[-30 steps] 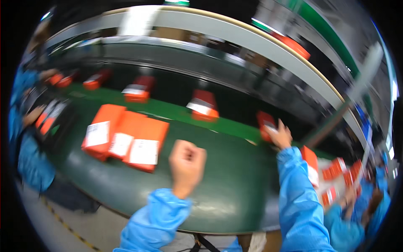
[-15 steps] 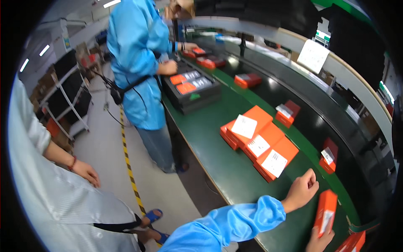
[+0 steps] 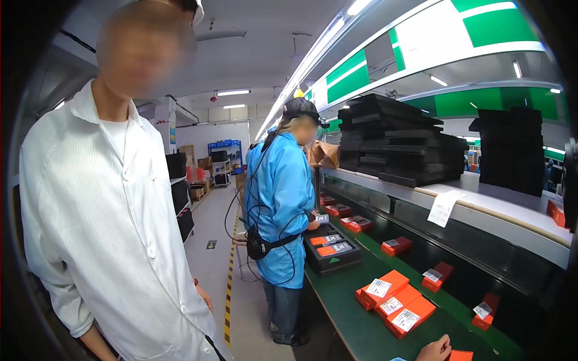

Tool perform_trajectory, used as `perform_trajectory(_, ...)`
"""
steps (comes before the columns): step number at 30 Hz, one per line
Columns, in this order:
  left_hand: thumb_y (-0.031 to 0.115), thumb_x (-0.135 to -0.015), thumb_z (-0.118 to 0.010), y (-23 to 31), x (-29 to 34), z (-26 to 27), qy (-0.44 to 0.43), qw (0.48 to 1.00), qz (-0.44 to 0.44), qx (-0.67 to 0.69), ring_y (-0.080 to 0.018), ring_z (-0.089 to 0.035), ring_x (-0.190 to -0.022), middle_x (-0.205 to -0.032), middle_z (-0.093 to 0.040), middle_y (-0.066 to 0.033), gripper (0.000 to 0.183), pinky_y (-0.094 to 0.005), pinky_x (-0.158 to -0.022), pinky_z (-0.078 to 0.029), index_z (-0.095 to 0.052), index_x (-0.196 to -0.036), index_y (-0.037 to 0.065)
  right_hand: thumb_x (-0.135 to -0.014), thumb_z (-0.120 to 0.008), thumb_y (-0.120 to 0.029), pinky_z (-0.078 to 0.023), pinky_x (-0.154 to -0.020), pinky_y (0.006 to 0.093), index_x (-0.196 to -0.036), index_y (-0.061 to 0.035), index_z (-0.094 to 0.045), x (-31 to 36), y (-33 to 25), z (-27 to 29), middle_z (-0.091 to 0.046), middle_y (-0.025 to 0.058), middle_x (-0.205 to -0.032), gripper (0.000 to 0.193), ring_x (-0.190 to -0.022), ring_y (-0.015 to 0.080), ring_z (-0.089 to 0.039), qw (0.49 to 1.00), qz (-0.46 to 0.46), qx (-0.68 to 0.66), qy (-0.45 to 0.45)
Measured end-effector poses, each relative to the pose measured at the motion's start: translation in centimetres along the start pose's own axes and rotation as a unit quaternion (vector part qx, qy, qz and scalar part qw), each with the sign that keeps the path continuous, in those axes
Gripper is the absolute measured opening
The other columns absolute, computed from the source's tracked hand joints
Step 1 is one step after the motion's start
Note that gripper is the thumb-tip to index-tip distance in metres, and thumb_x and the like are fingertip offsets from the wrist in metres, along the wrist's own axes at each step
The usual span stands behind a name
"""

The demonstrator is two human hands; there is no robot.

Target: The recorder is applying white adhesive labels to red rectangular product boxes on a conveyor belt system.

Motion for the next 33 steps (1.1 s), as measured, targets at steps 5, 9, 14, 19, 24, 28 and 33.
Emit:
perform_trajectory(5, 0.011, -0.087, -0.062, 0.9, 1.3, 0.1, 0.022, 0.986, 0.079, 0.147, -0.0225, -0.055, -0.058, -0.067, -0.058, -0.0106, 0.012, -0.0361, -0.055, -0.046, -0.053, -0.086, 0.004, -0.091, -0.061, -0.003, -0.049, -0.077, 0.0346, -0.099, 0.0025, -0.058, -1.4, 0.3, 0.5, -0.062, 0.0102, -0.093, 0.011, -0.082, 0.0214, -0.057, 0.948, 0.011, -0.315, -0.043)
perform_trajectory(9, 0.005, -0.089, -0.061, 5.5, 5.1, 1.7, -0.188, 0.899, 0.207, 0.336, -0.0113, -0.061, -0.076, -0.088, -0.068, -0.0045, 0.012, -0.0298, -0.068, -0.051, -0.064, -0.100, 0.002, -0.093, -0.056, 0.000, -0.049, -0.081, 0.0274, -0.115, -0.0018, -0.052, 0.1, -4.2, 2.3, -0.063, 0.0088, -0.102, 0.023, -0.092, 0.0164, -0.061, 0.860, -0.048, -0.460, -0.214)
perform_trajectory(14, 0.005, -0.088, -0.066, 9.0, 6.4, 6.3, -0.331, 0.876, 0.184, 0.299, -0.0128, -0.066, -0.087, -0.095, -0.072, -0.0084, 0.016, -0.0276, -0.079, -0.053, -0.071, -0.102, -0.001, -0.088, -0.065, -0.001, -0.050, -0.082, 0.0266, -0.118, -0.0015, -0.048, 3.4, -5.9, 0.8, -0.062, 0.0079, -0.100, 0.034, -0.092, 0.0160, -0.062, 0.765, -0.116, -0.570, -0.277)
perform_trajectory(19, 0.009, -0.089, -0.066, 5.2, 9.2, 3.4, -0.451, 0.701, 0.254, 0.490, -0.0159, -0.064, -0.086, -0.090, -0.066, -0.0069, 0.014, -0.0313, -0.075, -0.052, -0.062, -0.100, 0.001, -0.087, -0.071, -0.008, -0.051, -0.080, 0.0288, -0.126, 0.0006, -0.048, 4.6, -3.0, 1.2, -0.066, 0.0096, -0.102, 0.046, -0.092, 0.0152, -0.064, 0.756, -0.165, -0.557, -0.303)
perform_trajectory(24, -0.004, -0.084, -0.069, 6.0, 7.5, 9.2, -0.463, 0.635, 0.422, 0.451, -0.0179, -0.063, -0.094, -0.099, -0.062, -0.0098, 0.017, -0.0303, -0.083, -0.052, -0.065, -0.101, -0.004, -0.090, -0.069, -0.004, -0.052, -0.078, 0.0265, -0.114, -0.0039, -0.047, 5.5, -3.6, -0.3, -0.068, 0.0058, -0.095, 0.033, -0.089, 0.0130, -0.065, 0.691, -0.249, -0.518, -0.438)
perform_trajectory(28, -0.011, -0.077, -0.070, 8.4, 8.8, 7.3, -0.460, 0.640, 0.412, 0.457, -0.0185, -0.062, -0.090, -0.098, -0.060, -0.0116, 0.020, -0.0282, -0.080, -0.051, -0.067, -0.096, -0.006, -0.089, -0.071, -0.007, -0.049, -0.074, 0.0233, -0.113, -0.0060, -0.043, 6.0, -2.6, 2.6, -0.069, 0.0057, -0.088, 0.036, -0.080, 0.0079, -0.062, 0.639, -0.271, -0.581, -0.425)
perform_trajectory(33, -0.017, -0.081, -0.063, 8.9, 10.5, 7.9, -0.482, 0.641, 0.371, 0.469, -0.0180, -0.064, -0.092, -0.104, -0.061, -0.0113, 0.020, -0.0294, -0.083, -0.054, -0.067, -0.099, -0.009, -0.089, -0.071, -0.006, -0.047, -0.073, 0.0226, -0.115, -0.0053, -0.043, 7.2, -1.9, 4.3, -0.068, 0.0063, -0.088, 0.038, -0.080, 0.0076, -0.062, 0.636, -0.259, -0.570, -0.451)
Point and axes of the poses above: each hand's wrist, its own x-axis away from the middle knuckle, its own z-axis out of the back of the hand, y = z × x, the point moved 1 cm from there along -x, towards the middle knuckle
